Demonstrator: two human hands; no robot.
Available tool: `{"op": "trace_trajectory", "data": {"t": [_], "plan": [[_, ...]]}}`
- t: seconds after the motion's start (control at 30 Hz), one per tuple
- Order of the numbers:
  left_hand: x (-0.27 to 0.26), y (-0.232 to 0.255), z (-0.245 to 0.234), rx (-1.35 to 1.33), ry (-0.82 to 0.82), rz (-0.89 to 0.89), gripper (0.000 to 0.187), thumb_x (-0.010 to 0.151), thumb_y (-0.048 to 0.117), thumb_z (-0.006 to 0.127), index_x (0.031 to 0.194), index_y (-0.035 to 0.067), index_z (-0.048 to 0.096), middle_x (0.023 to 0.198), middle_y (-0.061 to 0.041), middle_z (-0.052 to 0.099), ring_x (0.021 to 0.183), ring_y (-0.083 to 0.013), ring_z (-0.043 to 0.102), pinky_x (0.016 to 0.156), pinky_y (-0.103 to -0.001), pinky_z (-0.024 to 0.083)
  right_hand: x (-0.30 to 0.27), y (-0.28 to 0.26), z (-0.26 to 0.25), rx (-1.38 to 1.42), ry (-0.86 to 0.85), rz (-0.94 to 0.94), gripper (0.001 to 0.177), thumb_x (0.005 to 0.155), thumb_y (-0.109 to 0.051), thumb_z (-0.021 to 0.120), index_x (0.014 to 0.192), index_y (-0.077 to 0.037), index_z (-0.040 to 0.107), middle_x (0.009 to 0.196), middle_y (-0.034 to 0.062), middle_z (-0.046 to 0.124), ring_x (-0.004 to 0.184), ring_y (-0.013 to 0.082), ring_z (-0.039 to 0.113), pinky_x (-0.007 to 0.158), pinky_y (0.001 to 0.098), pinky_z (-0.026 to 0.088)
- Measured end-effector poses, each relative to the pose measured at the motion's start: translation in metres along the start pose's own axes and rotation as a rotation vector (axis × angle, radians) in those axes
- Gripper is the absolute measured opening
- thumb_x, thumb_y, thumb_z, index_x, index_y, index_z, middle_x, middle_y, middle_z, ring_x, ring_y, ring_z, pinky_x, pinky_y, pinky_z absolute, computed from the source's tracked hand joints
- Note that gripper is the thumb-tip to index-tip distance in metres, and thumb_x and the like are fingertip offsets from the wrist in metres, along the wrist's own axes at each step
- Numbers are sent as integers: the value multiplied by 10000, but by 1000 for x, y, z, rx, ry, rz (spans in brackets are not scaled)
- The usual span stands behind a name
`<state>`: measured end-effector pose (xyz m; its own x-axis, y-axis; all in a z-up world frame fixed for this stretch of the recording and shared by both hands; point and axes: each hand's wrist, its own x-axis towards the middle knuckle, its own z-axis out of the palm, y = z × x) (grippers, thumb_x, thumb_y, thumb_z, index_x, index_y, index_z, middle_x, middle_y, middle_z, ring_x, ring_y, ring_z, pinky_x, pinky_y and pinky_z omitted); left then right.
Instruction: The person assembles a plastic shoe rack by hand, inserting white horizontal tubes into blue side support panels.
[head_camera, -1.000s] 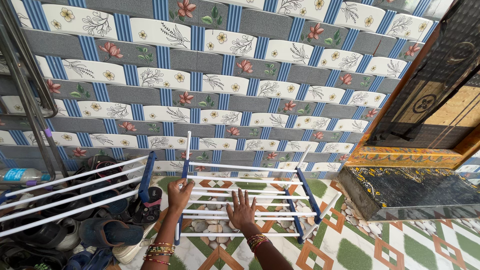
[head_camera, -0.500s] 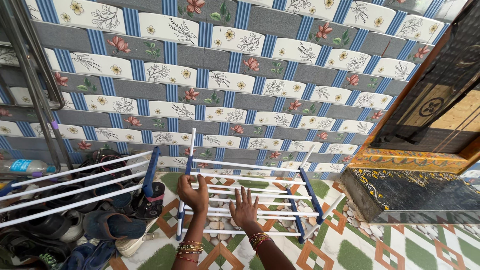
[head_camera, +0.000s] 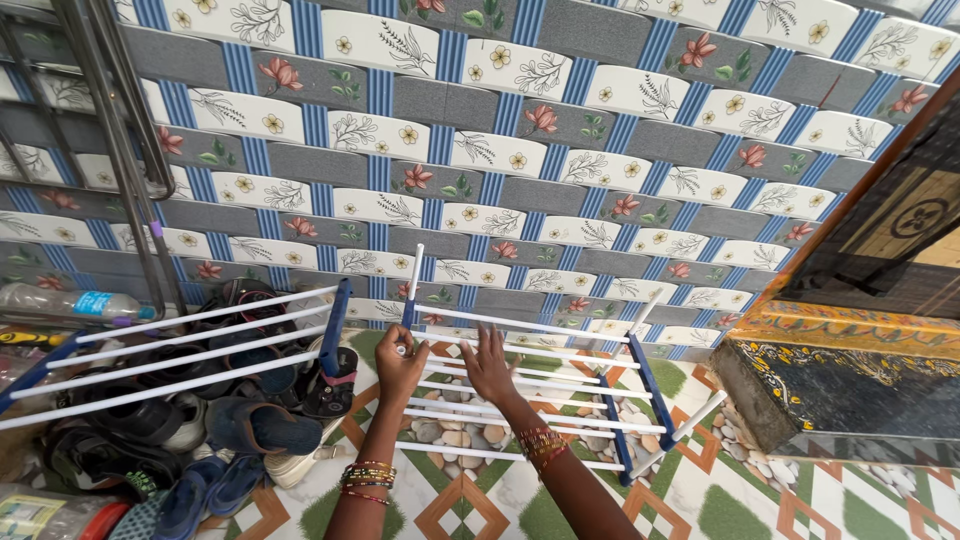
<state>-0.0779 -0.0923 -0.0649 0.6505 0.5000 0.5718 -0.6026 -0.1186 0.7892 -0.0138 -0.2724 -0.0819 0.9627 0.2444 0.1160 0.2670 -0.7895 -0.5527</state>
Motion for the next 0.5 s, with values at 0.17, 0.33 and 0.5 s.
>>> {"op": "trace_trajectory", "data": {"t": [0.17, 0.33, 0.5], "plan": [[1, -32, -5, 81, -50, 91, 370, 734, -58, 751, 697, 57, 401, 637, 13, 403, 588, -78, 432, 540, -275, 385, 25, -172, -77, 157, 250, -436, 790, 1014, -640, 230, 1651, -183, 128, 1750, 111, 46, 1604, 371, -36, 1174, 739, -62], [-7, -69, -11, 98, -100, 7, 426, 804, -33, 796, 1036, -2, 439, 1001, -113, 481, 924, -170, 514, 777, -333, 452, 8, -215, -30, -200, 177, -535, 804, 1022, -648, 169, 1673, -184, 82, 1742, 138, 0, 1597, 372, -57, 1174, 758, -81], [-16, -71, -7, -30, -126, 42, 703, 846, 2, 768, 1457, 15, 419, 1445, -150, 526, 1286, -189, 564, 1052, -348, 492, 15, -188, 6, -217, -179, -337, 782, 993, -675, 151, 1638, -236, 100, 1736, 106, -45, 1601, 338, -114, 1158, 762, -107]]}}
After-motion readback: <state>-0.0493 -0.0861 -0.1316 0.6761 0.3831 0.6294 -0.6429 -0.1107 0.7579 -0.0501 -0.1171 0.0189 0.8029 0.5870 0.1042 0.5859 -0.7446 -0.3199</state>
